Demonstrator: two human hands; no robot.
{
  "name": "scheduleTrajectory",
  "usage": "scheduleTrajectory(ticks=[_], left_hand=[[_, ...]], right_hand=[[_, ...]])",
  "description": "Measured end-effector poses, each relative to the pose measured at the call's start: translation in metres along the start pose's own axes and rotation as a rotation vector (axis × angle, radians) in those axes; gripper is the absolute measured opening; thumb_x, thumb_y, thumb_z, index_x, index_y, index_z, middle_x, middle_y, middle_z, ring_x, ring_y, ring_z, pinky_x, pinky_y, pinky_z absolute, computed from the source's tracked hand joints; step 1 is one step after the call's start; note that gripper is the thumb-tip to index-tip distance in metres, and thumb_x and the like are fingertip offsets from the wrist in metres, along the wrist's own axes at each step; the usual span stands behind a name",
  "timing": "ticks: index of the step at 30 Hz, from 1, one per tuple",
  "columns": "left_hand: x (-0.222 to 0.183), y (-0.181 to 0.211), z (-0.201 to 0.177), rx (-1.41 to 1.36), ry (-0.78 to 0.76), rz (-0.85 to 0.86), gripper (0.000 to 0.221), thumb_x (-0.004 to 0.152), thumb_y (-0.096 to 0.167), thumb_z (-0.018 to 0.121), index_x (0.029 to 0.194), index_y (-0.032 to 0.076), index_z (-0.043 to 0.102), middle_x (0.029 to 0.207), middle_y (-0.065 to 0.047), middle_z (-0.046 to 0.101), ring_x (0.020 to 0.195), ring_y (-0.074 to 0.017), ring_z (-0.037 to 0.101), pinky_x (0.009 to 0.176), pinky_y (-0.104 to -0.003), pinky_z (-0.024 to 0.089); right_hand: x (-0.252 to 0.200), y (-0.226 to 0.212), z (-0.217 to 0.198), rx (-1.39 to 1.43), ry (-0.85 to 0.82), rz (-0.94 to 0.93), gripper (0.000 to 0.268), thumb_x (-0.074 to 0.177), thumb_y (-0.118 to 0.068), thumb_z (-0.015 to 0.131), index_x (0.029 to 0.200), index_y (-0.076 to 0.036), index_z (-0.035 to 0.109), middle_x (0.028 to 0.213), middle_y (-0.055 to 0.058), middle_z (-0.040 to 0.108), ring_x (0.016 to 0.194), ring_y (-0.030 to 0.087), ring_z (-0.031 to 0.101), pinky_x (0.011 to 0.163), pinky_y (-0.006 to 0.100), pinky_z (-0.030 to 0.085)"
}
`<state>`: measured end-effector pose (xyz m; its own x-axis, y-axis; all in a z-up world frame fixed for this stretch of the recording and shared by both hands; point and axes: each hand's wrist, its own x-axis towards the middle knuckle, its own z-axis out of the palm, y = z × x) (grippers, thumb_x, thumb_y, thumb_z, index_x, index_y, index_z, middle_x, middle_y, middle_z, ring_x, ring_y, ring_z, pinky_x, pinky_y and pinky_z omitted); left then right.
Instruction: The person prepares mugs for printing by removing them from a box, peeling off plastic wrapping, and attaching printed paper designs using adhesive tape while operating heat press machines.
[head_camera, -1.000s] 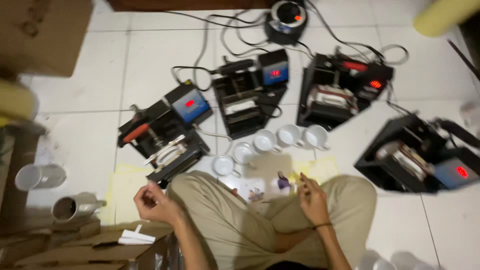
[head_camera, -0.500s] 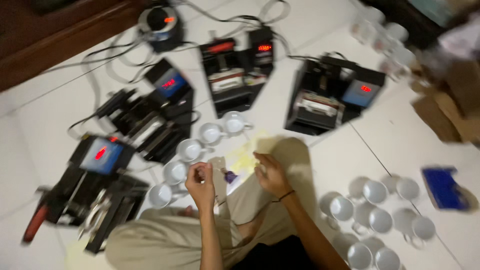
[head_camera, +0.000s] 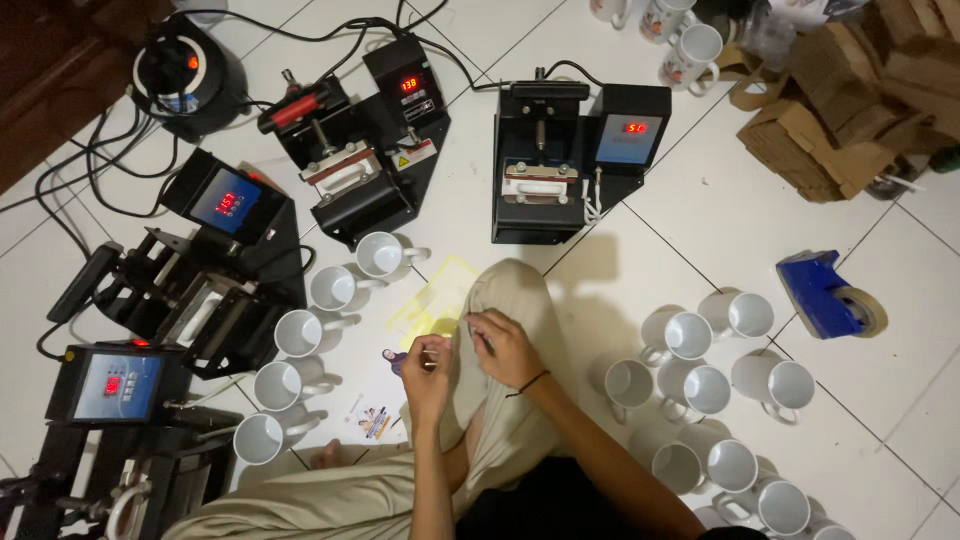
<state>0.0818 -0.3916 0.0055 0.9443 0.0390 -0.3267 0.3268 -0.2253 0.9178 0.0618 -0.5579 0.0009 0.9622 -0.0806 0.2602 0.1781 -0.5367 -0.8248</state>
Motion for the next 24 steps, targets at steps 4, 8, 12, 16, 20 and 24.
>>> scheduleTrajectory(ticks=[4,8,12,16,20,24], left_hand=[[-0.001,-0.010,-0.002,0.029,0.012,-0.001,0.004,0.092,0.012,0.073,0.094,0.010,0.071,0.079,-0.006,0.069,0.067,-0.0173,0.063,0.060,-0.028,0.053],[-0.004,-0.011,-0.007,0.044,0.033,0.007,0.004,0.093,0.014,0.073,0.094,0.011,0.072,0.079,-0.006,0.068,0.068,-0.0181,0.065,0.060,-0.028,0.053],[-0.005,-0.013,-0.019,0.052,0.057,0.012,0.003,0.092,0.014,0.073,0.092,0.012,0.073,0.078,-0.005,0.068,0.070,-0.0190,0.066,0.062,-0.029,0.054],[-0.002,-0.026,-0.032,0.137,0.059,0.042,0.004,0.090,0.012,0.072,0.094,0.012,0.072,0.082,-0.009,0.072,0.074,-0.0224,0.067,0.066,-0.031,0.054],[-0.006,-0.048,-0.060,0.431,0.112,0.118,0.019,0.075,0.011,0.083,0.093,0.015,0.077,0.091,-0.008,0.074,0.092,-0.0302,0.072,0.086,-0.043,0.057],[-0.030,-0.056,-0.092,0.310,0.134,0.132,0.030,0.075,0.010,0.080,0.105,0.010,0.076,0.105,-0.016,0.072,0.107,-0.0386,0.068,0.098,-0.048,0.053]], right_hand=[[0.003,-0.011,-0.010,0.035,-0.020,-0.013,0.029,0.087,0.008,0.062,0.115,0.003,0.070,0.094,0.018,0.068,0.080,0.035,0.072,0.068,0.042,0.062],[-0.003,0.000,-0.004,-0.002,-0.023,-0.020,0.033,0.085,0.006,0.064,0.117,-0.001,0.070,0.098,0.016,0.070,0.082,0.034,0.072,0.068,0.041,0.062],[-0.002,-0.001,-0.004,-0.010,-0.034,-0.038,0.032,0.084,0.006,0.064,0.115,-0.001,0.071,0.097,0.016,0.070,0.080,0.034,0.073,0.068,0.040,0.062],[-0.005,0.007,0.000,-0.086,-0.058,-0.047,0.028,0.086,0.000,0.065,0.113,-0.005,0.073,0.099,0.012,0.070,0.088,0.031,0.072,0.077,0.039,0.061],[-0.011,0.014,0.005,-0.267,-0.101,-0.145,0.032,0.085,-0.006,0.068,0.117,-0.007,0.070,0.103,0.015,0.069,0.099,0.036,0.068,0.088,0.047,0.057],[-0.009,-0.011,0.009,-0.396,-0.283,-0.042,0.021,0.091,-0.014,0.062,0.104,-0.002,0.074,0.099,0.018,0.070,0.101,0.040,0.066,0.090,0.050,0.055]])
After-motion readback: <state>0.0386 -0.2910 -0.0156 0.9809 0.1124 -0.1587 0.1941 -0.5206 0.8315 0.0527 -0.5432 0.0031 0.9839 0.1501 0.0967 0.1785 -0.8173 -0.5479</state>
